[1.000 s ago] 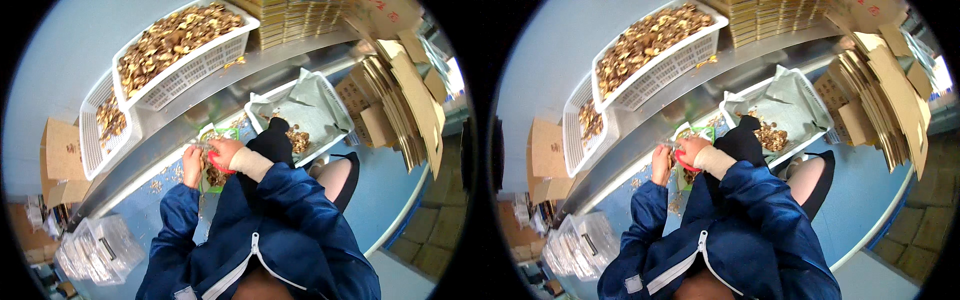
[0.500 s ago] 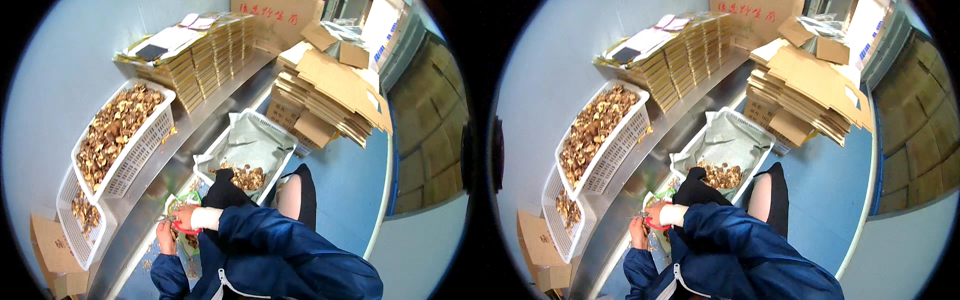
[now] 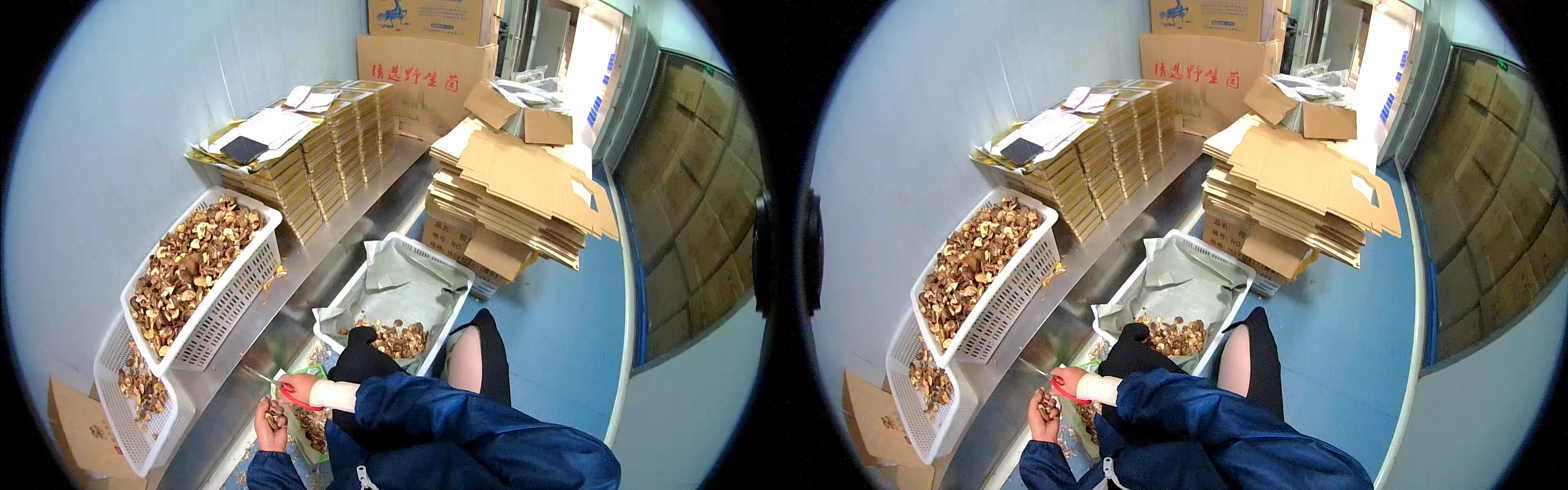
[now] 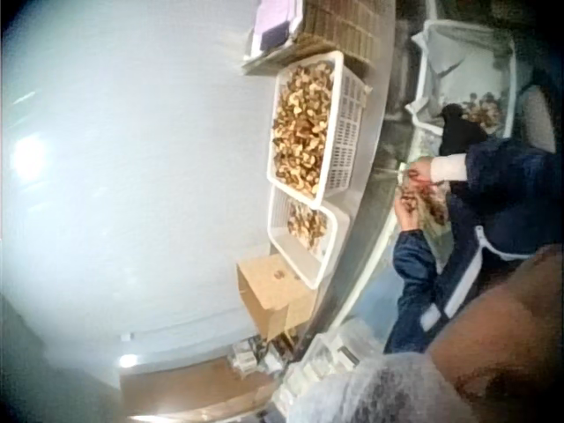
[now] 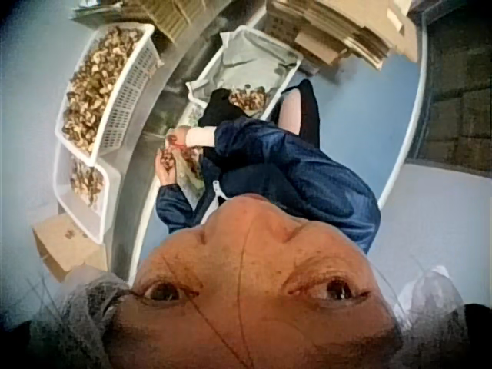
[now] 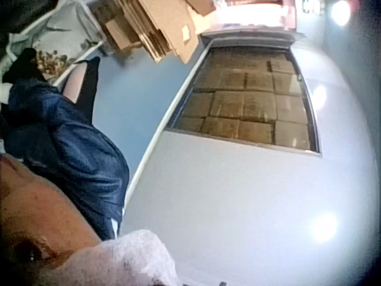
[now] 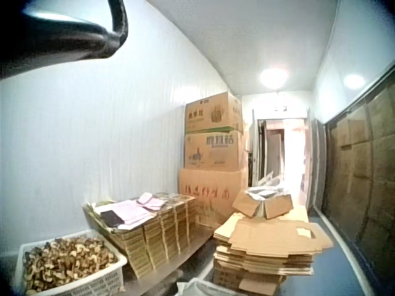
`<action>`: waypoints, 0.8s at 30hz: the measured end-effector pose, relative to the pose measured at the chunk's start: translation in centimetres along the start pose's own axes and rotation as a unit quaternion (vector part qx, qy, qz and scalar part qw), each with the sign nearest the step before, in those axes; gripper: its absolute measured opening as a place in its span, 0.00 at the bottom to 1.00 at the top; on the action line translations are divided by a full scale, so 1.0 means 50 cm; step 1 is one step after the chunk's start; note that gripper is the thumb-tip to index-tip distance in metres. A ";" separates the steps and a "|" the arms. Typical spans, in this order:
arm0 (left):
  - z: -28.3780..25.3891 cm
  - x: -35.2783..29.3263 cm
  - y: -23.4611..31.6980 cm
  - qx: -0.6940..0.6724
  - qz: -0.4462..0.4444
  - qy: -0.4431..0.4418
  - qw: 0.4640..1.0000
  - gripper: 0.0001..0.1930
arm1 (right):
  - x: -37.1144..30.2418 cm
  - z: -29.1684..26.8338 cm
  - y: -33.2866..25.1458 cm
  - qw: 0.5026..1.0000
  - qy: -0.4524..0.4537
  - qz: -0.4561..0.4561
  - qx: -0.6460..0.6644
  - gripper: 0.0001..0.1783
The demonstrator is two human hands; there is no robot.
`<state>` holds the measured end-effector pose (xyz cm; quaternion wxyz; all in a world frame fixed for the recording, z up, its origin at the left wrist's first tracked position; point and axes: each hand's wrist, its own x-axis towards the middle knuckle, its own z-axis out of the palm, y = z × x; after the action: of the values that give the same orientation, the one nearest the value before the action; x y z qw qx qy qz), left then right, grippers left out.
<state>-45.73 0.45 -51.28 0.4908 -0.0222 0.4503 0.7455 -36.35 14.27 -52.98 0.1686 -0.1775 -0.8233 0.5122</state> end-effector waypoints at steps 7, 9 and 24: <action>0.053 0.029 -0.060 -0.122 0.019 -0.006 0.992 0.06 | 0.026 0.028 0.085 0.967 0.012 0.042 0.250 0.27; 0.071 0.028 -0.058 -0.149 0.010 0.012 0.989 0.06 | 0.024 0.030 0.088 0.986 0.057 0.005 0.154 0.32; 0.172 0.020 0.181 -0.142 0.049 -0.074 0.986 0.13 | 0.024 -0.045 0.000 0.899 0.060 0.160 0.404 0.19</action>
<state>-49.53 6.11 -40.78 0.4774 -0.0140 0.3027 0.8248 -36.36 16.61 -51.93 0.1908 -0.2540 -0.4944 0.8091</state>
